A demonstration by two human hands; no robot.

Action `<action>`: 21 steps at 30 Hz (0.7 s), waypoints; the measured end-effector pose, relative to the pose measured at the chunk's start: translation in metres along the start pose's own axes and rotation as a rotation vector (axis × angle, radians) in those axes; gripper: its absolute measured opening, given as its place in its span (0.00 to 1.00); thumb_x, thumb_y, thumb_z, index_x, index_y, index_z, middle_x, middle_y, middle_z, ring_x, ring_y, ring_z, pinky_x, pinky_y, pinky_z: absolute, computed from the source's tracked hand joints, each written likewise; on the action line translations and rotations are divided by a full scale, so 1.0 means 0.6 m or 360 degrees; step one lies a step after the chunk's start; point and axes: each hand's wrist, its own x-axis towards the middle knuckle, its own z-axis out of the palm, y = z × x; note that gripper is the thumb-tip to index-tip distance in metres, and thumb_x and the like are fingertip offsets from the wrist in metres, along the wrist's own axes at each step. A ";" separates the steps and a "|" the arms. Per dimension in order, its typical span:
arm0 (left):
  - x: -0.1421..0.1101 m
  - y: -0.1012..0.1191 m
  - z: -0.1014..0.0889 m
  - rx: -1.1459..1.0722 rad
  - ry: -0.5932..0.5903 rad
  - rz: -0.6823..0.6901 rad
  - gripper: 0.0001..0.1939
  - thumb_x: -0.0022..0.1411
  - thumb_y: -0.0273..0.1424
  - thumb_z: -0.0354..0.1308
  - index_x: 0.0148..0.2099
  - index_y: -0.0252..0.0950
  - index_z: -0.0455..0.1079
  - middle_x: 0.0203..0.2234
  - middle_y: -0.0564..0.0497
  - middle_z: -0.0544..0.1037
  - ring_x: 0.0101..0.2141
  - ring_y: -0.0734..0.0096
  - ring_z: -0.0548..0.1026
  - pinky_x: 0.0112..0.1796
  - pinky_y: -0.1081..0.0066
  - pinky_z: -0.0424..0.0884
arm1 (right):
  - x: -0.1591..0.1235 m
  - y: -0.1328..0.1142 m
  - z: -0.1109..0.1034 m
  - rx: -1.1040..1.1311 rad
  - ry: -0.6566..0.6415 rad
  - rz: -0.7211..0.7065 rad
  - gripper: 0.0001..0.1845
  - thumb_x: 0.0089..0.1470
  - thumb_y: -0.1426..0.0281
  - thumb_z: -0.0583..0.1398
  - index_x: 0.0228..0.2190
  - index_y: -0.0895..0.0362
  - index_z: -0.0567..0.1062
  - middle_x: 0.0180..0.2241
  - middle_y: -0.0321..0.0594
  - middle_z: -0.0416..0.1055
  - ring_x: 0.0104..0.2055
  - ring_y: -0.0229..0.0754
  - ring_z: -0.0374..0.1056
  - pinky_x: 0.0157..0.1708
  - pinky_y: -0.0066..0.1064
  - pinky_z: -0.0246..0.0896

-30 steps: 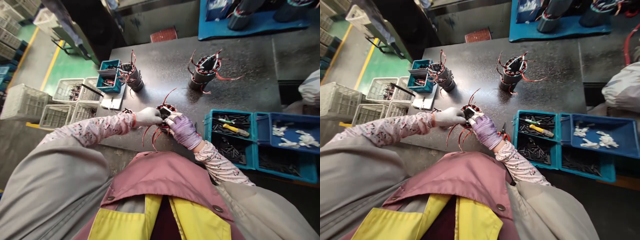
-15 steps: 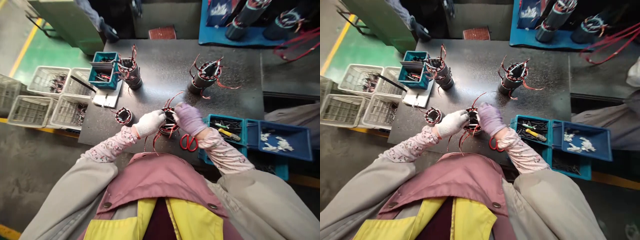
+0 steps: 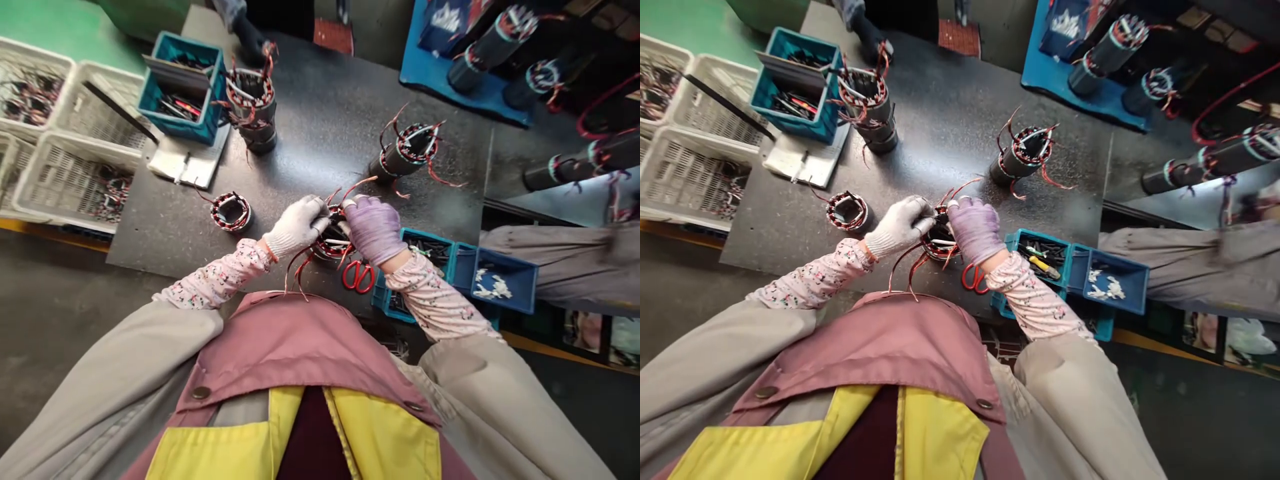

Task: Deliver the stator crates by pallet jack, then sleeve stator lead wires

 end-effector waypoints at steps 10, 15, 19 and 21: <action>-0.008 0.011 0.006 -0.0038 -0.0080 -0.0122 0.13 0.65 0.30 0.51 0.48 0.31 0.71 0.43 0.42 0.76 0.44 0.60 0.73 0.49 0.63 0.69 | 0.059 0.093 0.005 0.0516 -0.0057 0.0124 0.07 0.53 0.74 0.60 0.32 0.59 0.79 0.28 0.41 0.76 0.29 0.42 0.70 0.33 0.33 0.63; -0.009 0.015 0.014 -0.0044 -0.0054 -0.0137 0.13 0.66 0.30 0.50 0.49 0.31 0.71 0.43 0.42 0.75 0.44 0.60 0.74 0.48 0.63 0.70 | 0.009 0.067 -0.006 0.0109 0.0050 -0.0069 0.16 0.57 0.64 0.60 0.44 0.57 0.78 0.43 0.48 0.77 0.41 0.49 0.70 0.37 0.36 0.63; -0.008 0.011 0.024 -0.0047 0.0018 -0.0135 0.13 0.66 0.32 0.50 0.48 0.33 0.71 0.43 0.43 0.75 0.44 0.61 0.74 0.48 0.63 0.70 | 0.004 0.021 -0.015 -0.0351 -0.0007 -0.0308 0.18 0.61 0.68 0.53 0.47 0.60 0.77 0.48 0.56 0.73 0.44 0.54 0.67 0.36 0.37 0.58; -0.007 0.009 0.025 -0.0040 0.0015 -0.0129 0.13 0.65 0.32 0.51 0.48 0.33 0.71 0.43 0.43 0.75 0.44 0.61 0.74 0.48 0.63 0.70 | 0.017 0.008 -0.020 -0.0425 -0.0105 -0.0403 0.21 0.63 0.73 0.47 0.42 0.62 0.78 0.43 0.58 0.74 0.43 0.54 0.66 0.35 0.38 0.56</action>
